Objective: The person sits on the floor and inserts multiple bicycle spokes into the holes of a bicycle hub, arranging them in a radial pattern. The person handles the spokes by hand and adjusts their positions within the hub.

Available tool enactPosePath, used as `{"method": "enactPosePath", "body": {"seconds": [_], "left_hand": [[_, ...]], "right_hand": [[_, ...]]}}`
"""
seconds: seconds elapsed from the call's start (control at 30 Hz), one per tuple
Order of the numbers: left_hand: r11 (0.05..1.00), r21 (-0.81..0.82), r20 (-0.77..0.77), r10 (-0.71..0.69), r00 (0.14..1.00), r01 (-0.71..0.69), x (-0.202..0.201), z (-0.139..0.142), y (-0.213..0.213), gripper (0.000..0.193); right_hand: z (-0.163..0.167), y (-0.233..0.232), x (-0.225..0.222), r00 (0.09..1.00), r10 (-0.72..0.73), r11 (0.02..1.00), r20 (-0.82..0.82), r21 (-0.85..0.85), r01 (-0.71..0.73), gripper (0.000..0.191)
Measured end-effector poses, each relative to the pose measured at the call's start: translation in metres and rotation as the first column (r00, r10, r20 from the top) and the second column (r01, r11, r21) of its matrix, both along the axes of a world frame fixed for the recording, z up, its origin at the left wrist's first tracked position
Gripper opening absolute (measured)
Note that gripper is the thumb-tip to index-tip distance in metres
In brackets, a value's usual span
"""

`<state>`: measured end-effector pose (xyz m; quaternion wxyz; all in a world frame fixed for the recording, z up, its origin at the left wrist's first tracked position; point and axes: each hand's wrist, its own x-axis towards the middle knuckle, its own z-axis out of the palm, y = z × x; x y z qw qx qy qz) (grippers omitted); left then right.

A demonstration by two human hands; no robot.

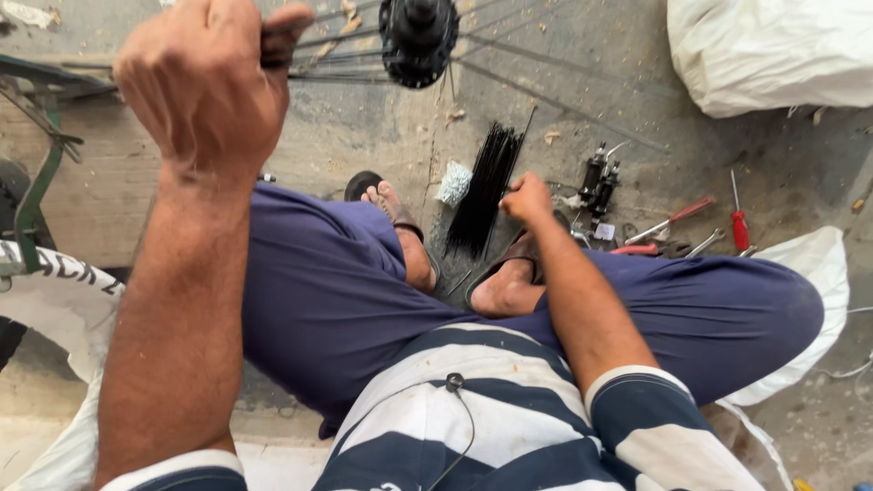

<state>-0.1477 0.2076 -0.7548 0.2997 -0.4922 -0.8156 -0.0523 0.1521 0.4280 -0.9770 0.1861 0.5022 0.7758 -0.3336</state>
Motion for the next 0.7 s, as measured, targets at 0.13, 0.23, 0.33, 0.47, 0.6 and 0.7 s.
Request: {"method": "enactPosePath", "body": {"seconds": [0.13, 0.23, 0.33, 0.47, 0.6, 0.7], "left_hand": [[0.998, -0.057, 0.054, 0.041, 0.998, -0.038, 0.006, -0.002, -0.010, 0.040], [0.998, -0.034, 0.049, 0.056, 0.997, -0.054, 0.016, 0.001, -0.012, 0.041], [0.999, 0.014, 0.013, 0.036, 0.999, -0.036, 0.025, 0.013, -0.007, 0.040], [0.992, 0.102, -0.004, -0.075, 0.997, 0.076, 0.037, 0.031, -0.004, 0.033], [0.999, 0.039, -0.035, -0.016, 0.999, 0.017, 0.034, 0.026, 0.003, 0.033], [1.000, -0.002, -0.049, 0.015, 0.999, -0.015, 0.025, 0.009, 0.003, 0.035]], "right_hand": [[0.004, 0.013, 0.015, 0.993, -0.114, 0.989, -0.009, -0.096, 0.112, 0.043], [0.006, 0.005, 0.017, 0.993, -0.113, 0.989, -0.043, -0.099, 0.108, 0.021], [0.004, -0.017, 0.008, 0.999, 0.049, 0.996, -0.009, 0.076, -0.049, 0.033], [-0.004, -0.029, -0.005, 1.000, 0.011, 0.980, -0.027, 0.199, -0.006, 0.037], [-0.007, 0.000, 0.001, 0.972, -0.225, 0.972, -0.069, -0.086, 0.219, 0.043], [-0.001, 0.035, 0.020, 0.857, -0.443, 0.821, -0.264, -0.504, 0.269, 0.030]]}}
